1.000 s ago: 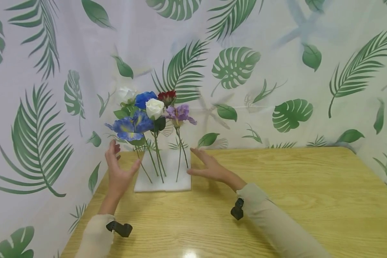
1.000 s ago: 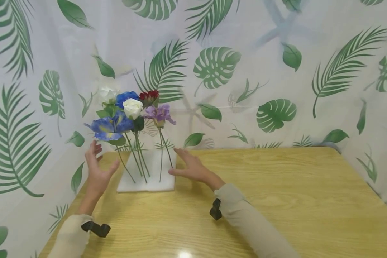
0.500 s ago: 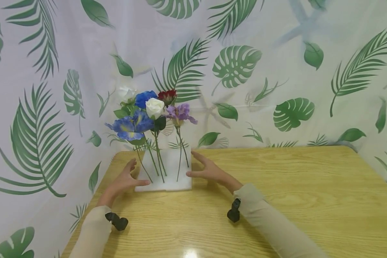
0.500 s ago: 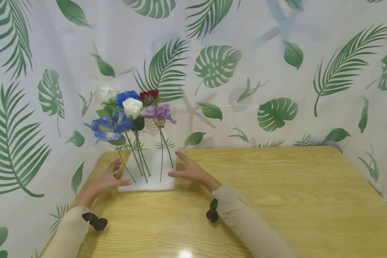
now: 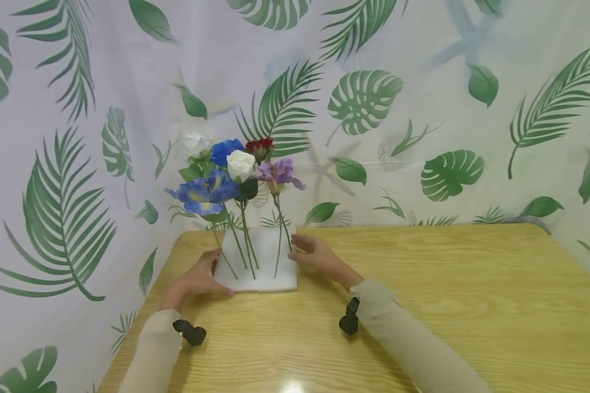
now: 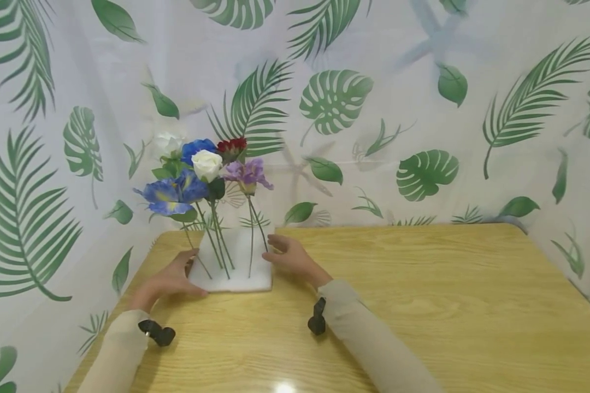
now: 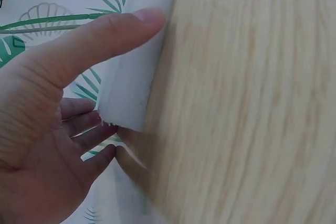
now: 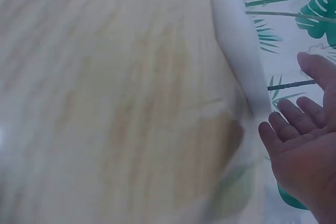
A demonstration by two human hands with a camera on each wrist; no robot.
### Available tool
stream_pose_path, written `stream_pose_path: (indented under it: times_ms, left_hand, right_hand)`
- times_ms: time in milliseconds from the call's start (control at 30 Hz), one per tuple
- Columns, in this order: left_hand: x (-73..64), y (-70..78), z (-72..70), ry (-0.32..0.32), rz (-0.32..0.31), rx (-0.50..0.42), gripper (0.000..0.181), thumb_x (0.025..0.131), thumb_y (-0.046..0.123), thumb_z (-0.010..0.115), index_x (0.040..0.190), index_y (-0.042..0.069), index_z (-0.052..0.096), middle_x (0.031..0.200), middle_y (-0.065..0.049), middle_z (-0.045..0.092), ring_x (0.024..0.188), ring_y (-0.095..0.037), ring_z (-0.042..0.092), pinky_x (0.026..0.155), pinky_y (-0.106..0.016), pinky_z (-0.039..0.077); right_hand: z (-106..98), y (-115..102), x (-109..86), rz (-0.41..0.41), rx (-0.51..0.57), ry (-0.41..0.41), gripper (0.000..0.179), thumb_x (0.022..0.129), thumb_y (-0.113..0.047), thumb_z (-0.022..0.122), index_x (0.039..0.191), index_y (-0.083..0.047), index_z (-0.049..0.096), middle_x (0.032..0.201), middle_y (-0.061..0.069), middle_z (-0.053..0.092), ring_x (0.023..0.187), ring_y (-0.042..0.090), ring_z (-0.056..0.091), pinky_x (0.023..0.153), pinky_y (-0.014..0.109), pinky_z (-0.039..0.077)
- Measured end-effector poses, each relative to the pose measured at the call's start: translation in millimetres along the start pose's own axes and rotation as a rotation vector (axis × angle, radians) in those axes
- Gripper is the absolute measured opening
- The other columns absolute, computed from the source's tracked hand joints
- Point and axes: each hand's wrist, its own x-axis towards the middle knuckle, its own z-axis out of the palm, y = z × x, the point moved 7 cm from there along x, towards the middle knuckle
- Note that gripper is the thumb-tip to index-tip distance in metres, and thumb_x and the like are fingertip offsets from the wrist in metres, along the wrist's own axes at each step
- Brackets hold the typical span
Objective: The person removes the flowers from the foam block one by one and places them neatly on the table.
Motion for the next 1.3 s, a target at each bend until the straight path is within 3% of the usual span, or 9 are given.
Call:
stream_pose_path:
  times_ms: [167, 300, 433, 667, 967, 1300]
  left_hand:
    - [2.7, 4.7, -0.5, -0.008, 0.001, 0.047, 0.13, 0.067, 0.034, 0.096, 0.16, -0.006, 0.014, 0.162, -0.029, 0.02, 0.146, -0.047, 0.034, 0.12, -0.056, 0.035]
    - [3.5, 6.5, -2.7, -0.029, -0.002, 0.048, 0.127, 0.068, 0.033, 0.096, 0.16, -0.006, 0.016, 0.16, -0.03, 0.019, 0.143, -0.048, 0.036, 0.117, -0.057, 0.038]
    - [5.7, 8.0, -6.6, -0.039, 0.008, 0.018, 0.121, 0.069, 0.029, 0.095, 0.159, -0.004, 0.021, 0.161, -0.03, 0.017, 0.146, -0.05, 0.033, 0.118, -0.059, 0.035]
    - [11.8, 10.9, -6.7, -0.047, 0.06, 0.058, 0.113, 0.072, 0.03, 0.093, 0.159, -0.001, 0.028, 0.166, -0.027, 0.013, 0.152, -0.051, 0.018, 0.121, -0.065, 0.026]
    - [10.6, 14.0, -4.8, -0.036, 0.061, 0.088, 0.113, 0.07, 0.03, 0.094, 0.158, -0.002, 0.031, 0.164, -0.03, 0.018, 0.15, -0.052, 0.022, 0.12, -0.066, 0.026]
    - [9.6, 8.8, -5.4, -0.023, 0.085, 0.051, 0.111, 0.071, 0.032, 0.094, 0.158, 0.002, 0.032, 0.165, -0.028, 0.018, 0.15, -0.052, 0.021, 0.117, -0.067, 0.03]
  right_hand:
    - [-8.0, -8.2, 5.3, -0.011, -0.006, 0.057, 0.054, 0.1, -0.012, 0.064, 0.148, 0.006, 0.046, 0.145, 0.025, 0.057, 0.137, 0.038, 0.054, 0.113, 0.046, 0.046]
    - [-12.7, -21.0, 7.8, -0.018, 0.002, 0.054, 0.05, 0.101, -0.008, 0.063, 0.146, 0.008, 0.048, 0.139, 0.026, 0.061, 0.133, 0.039, 0.058, 0.111, 0.047, 0.049]
    - [-18.3, -33.8, 10.8, -0.019, 0.005, 0.043, 0.048, 0.102, -0.01, 0.061, 0.146, 0.005, 0.05, 0.137, 0.024, 0.063, 0.132, 0.038, 0.059, 0.113, 0.05, 0.047]
    - [-24.1, -46.4, 18.1, -0.021, 0.026, 0.043, 0.043, 0.103, -0.011, 0.06, 0.143, 0.002, 0.055, 0.137, 0.023, 0.064, 0.129, 0.037, 0.061, 0.111, 0.054, 0.047]
    - [-21.8, -51.6, 25.1, -0.035, 0.03, 0.051, 0.04, 0.102, -0.011, 0.061, 0.141, 0.001, 0.058, 0.137, 0.024, 0.064, 0.13, 0.038, 0.06, 0.107, 0.05, 0.052]
    - [-25.1, -60.1, 27.5, -0.036, 0.024, 0.094, 0.033, 0.101, -0.008, 0.062, 0.131, 0.005, 0.064, 0.119, 0.027, 0.072, 0.107, 0.032, 0.072, 0.102, 0.056, 0.054]
